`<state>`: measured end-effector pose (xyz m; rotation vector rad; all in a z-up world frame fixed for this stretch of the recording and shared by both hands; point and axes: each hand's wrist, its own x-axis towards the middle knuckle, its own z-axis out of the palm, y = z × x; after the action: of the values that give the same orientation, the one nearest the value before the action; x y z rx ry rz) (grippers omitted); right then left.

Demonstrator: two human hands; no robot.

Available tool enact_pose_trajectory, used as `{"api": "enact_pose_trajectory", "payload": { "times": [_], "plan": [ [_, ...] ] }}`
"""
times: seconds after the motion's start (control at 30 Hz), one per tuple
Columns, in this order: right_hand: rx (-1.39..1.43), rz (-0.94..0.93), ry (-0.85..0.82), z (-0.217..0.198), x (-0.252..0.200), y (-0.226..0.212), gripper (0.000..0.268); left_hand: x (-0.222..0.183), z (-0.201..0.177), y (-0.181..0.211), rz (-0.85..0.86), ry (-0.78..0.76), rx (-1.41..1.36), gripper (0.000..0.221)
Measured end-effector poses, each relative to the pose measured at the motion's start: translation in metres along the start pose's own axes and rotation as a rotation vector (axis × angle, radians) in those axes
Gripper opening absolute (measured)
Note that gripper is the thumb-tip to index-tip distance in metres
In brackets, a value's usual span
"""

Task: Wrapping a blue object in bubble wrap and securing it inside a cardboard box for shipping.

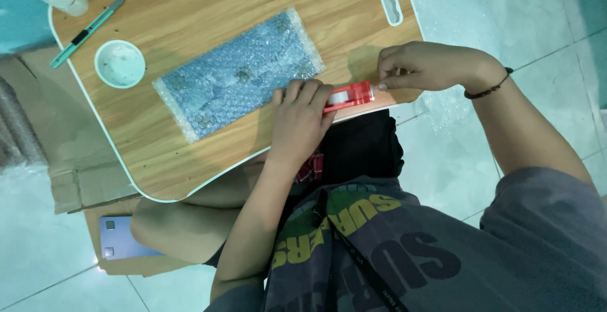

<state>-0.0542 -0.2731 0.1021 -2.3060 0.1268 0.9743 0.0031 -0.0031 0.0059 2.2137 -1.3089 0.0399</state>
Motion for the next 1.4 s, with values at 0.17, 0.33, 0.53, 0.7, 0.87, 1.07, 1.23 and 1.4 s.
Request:
{"api": "enact_pose_trajectory", "payload": {
  "times": [0.17, 0.33, 0.53, 0.7, 0.87, 1.07, 1.23, 1.4],
  "plan": [
    [0.166, -0.067, 0.017, 0.017, 0.005, 0.021, 0.023, -0.003, 0.011, -0.003, -0.015, -0.044, -0.034, 0.043],
    [0.277, -0.178, 0.080, 0.036, 0.017, 0.047, 0.022, 0.000, 0.008, -0.001, -0.006, -0.031, -0.024, 0.040],
    [0.316, -0.246, 0.122, 0.042, 0.021, 0.056, 0.023, 0.000, 0.007, -0.003, 0.018, -0.025, -0.023, 0.041],
    [0.293, -0.316, 0.147, 0.047, 0.021, 0.058, 0.026, 0.000, 0.008, -0.003, 0.026, -0.018, -0.045, 0.039],
    [0.185, -0.442, 0.243, 0.058, 0.025, 0.061, 0.026, 0.002, 0.005, -0.004, 0.037, -0.025, -0.090, 0.040],
    [0.114, -0.533, 0.381, 0.067, 0.024, 0.057, 0.026, 0.002, 0.001, -0.003, 0.045, -0.024, -0.122, 0.038],
    [-0.003, -0.553, 0.464, 0.077, 0.028, 0.067, 0.024, 0.000, 0.004, -0.004, 0.067, -0.027, -0.127, 0.038],
    [0.181, -0.476, 0.430, 0.065, 0.008, 0.057, 0.015, 0.000, -0.001, -0.003, 0.036, -0.008, -0.127, 0.036]
  ]
}}
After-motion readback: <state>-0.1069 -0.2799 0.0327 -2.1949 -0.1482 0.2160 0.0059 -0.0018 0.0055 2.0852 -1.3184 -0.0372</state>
